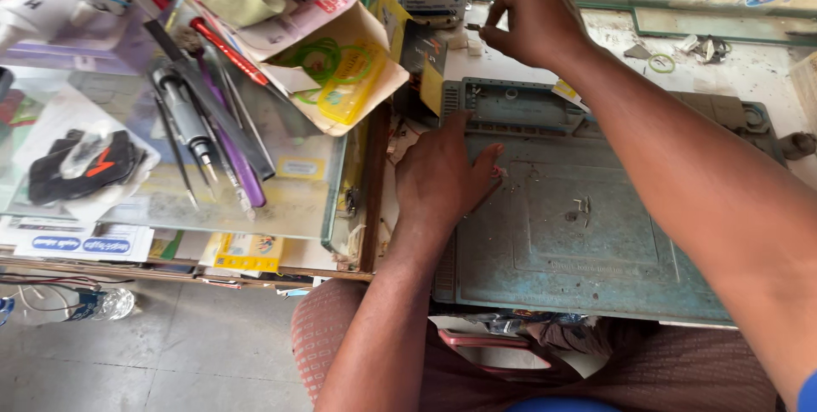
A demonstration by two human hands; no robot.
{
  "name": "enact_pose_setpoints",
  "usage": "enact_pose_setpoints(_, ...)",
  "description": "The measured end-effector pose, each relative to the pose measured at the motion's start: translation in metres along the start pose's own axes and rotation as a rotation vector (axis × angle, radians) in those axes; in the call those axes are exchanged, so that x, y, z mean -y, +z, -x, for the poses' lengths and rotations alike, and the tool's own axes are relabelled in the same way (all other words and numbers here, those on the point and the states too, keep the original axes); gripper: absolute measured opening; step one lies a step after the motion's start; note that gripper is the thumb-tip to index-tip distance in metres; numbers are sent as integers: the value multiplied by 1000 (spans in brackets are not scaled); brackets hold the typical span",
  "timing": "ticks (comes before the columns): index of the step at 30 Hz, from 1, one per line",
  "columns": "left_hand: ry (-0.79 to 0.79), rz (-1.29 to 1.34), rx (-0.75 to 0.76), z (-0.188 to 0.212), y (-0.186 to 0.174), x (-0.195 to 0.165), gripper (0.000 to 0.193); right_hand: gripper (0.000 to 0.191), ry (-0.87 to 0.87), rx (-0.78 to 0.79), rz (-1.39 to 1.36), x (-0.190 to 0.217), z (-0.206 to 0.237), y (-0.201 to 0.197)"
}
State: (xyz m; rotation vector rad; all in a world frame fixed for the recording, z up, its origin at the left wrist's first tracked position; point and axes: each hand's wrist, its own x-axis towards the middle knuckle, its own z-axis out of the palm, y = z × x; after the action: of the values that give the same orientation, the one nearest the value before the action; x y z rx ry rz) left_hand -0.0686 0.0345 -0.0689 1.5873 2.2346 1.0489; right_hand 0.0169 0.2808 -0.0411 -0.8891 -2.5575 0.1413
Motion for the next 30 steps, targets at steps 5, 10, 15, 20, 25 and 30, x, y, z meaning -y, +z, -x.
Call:
enact_pose_setpoints(5, 71, 70, -48, 5, 0, -2, 53, 18, 8, 19, -256, 22, 24, -37)
enact_pose_setpoints(10, 28, 31, 38, 13, -2, -7, 48, 13, 59, 112, -726, 37, 47, -67)
enact_pose_setpoints(15, 115, 28, 3, 25, -1, -11, 43, 14, -18, 188, -896, 63, 70, -88)
enact_pose_setpoints(20, 188, 119, -68, 32, 6, -10, 41, 13, -260, 194, -757, 128, 90, -110)
enact_pose_setpoints(25, 255, 184, -88, 35, 28, 5, 45, 13, -535, 144, -652, 201, 96, -104)
enact_pose_setpoints(30, 399, 316, -227, 43, 53, 30, 51, 26, -508, 30, -665, 234, 93, -81)
